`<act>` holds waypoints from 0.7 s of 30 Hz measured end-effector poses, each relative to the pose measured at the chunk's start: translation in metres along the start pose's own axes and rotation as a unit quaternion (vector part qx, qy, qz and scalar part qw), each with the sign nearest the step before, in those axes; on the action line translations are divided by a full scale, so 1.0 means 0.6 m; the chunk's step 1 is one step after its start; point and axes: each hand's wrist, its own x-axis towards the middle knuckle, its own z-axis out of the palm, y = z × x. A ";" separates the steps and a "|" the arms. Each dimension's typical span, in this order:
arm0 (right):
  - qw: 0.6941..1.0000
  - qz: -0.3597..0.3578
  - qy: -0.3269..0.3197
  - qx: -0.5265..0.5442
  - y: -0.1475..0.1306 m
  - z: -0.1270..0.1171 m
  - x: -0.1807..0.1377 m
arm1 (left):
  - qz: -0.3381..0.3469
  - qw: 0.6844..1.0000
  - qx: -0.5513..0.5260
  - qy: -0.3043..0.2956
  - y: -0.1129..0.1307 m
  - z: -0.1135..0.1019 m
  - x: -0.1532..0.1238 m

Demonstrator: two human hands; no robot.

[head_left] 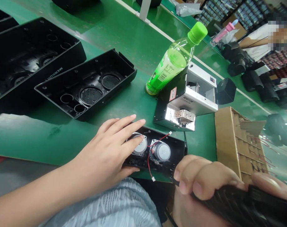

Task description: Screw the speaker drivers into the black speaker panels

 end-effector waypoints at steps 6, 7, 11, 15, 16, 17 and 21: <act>0.995 -0.088 -0.008 0.049 -0.005 0.008 0.018 | -0.006 1.000 -0.023 -0.002 -0.002 0.001 -0.001; 0.993 -0.098 -0.009 0.067 -0.007 0.010 0.021 | -0.007 1.000 -0.024 -0.001 -0.002 0.001 0.000; 0.992 -0.077 -0.021 0.101 -0.010 0.009 0.022 | -0.007 1.000 -0.021 0.000 -0.001 0.000 0.000; 0.994 -0.062 -0.027 0.089 -0.008 0.002 0.015 | -0.005 1.000 -0.025 0.003 0.000 0.000 0.000; 0.995 -0.062 -0.025 0.077 -0.008 0.001 0.015 | -0.005 1.000 -0.024 0.003 0.000 0.000 0.000; 0.996 -0.062 -0.023 0.061 -0.008 0.000 0.015 | -0.004 1.000 -0.021 0.002 0.000 0.000 0.000; 0.999 -0.052 -0.008 0.004 -0.009 0.001 0.015 | 0.000 1.000 -0.011 -0.003 0.000 -0.001 0.000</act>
